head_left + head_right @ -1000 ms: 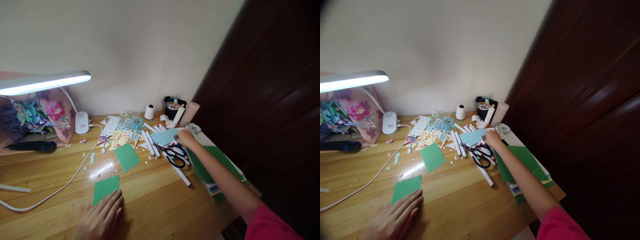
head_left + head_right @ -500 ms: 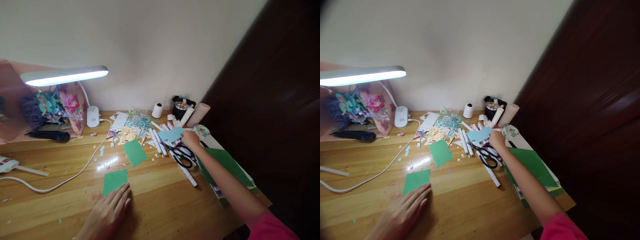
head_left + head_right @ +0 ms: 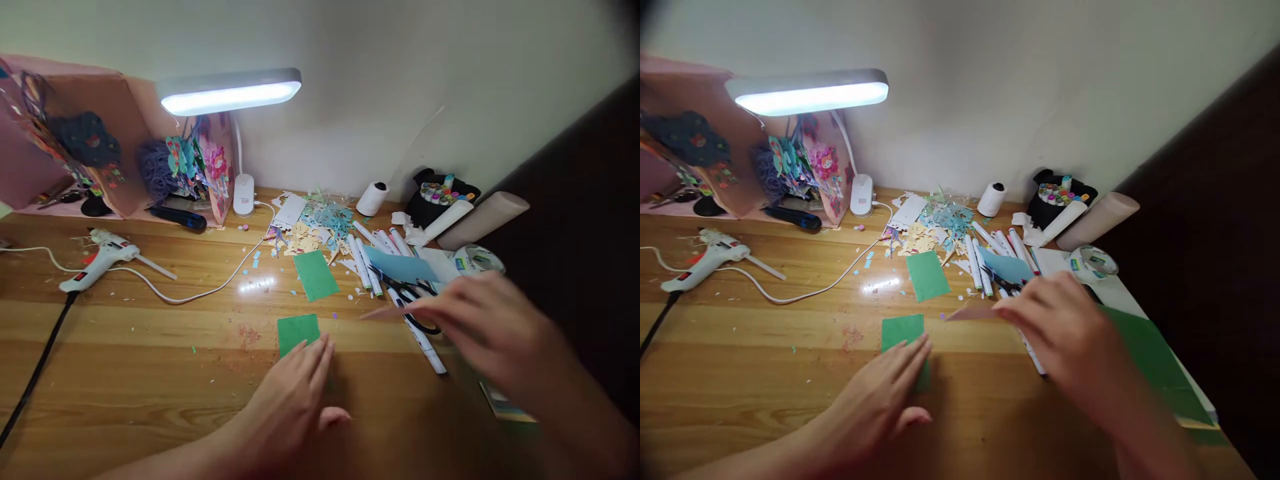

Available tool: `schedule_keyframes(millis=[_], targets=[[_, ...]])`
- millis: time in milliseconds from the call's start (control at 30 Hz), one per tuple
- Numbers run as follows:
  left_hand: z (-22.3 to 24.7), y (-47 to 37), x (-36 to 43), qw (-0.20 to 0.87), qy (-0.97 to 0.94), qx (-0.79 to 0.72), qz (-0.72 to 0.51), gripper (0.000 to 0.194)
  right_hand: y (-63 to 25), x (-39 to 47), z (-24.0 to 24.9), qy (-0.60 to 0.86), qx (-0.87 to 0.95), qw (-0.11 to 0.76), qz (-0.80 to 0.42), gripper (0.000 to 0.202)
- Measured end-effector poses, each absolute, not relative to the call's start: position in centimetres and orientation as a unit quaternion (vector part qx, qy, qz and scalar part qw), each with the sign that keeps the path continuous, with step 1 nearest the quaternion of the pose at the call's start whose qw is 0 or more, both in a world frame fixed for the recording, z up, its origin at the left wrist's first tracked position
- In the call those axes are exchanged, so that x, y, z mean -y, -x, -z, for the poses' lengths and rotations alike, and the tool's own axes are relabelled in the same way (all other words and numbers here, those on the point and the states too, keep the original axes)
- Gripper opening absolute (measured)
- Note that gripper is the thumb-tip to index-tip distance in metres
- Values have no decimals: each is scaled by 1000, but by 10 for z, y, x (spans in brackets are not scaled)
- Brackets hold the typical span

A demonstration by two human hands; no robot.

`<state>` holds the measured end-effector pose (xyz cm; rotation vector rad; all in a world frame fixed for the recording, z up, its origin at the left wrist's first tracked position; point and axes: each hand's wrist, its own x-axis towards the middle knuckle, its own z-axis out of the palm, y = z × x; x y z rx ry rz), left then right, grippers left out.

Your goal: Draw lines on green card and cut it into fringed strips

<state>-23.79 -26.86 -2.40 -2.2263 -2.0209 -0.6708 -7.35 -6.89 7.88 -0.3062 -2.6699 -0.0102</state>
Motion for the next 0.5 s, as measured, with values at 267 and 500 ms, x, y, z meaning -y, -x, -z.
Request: schedule_keyframes(millis=[267,500], targets=[[2,247,284,-101,585,713,374,20,131,128,-53,-124,986,114,1,17],[32,260,304,-214,256,818,469,48,79,36,-40,230,962,140,-38,13]])
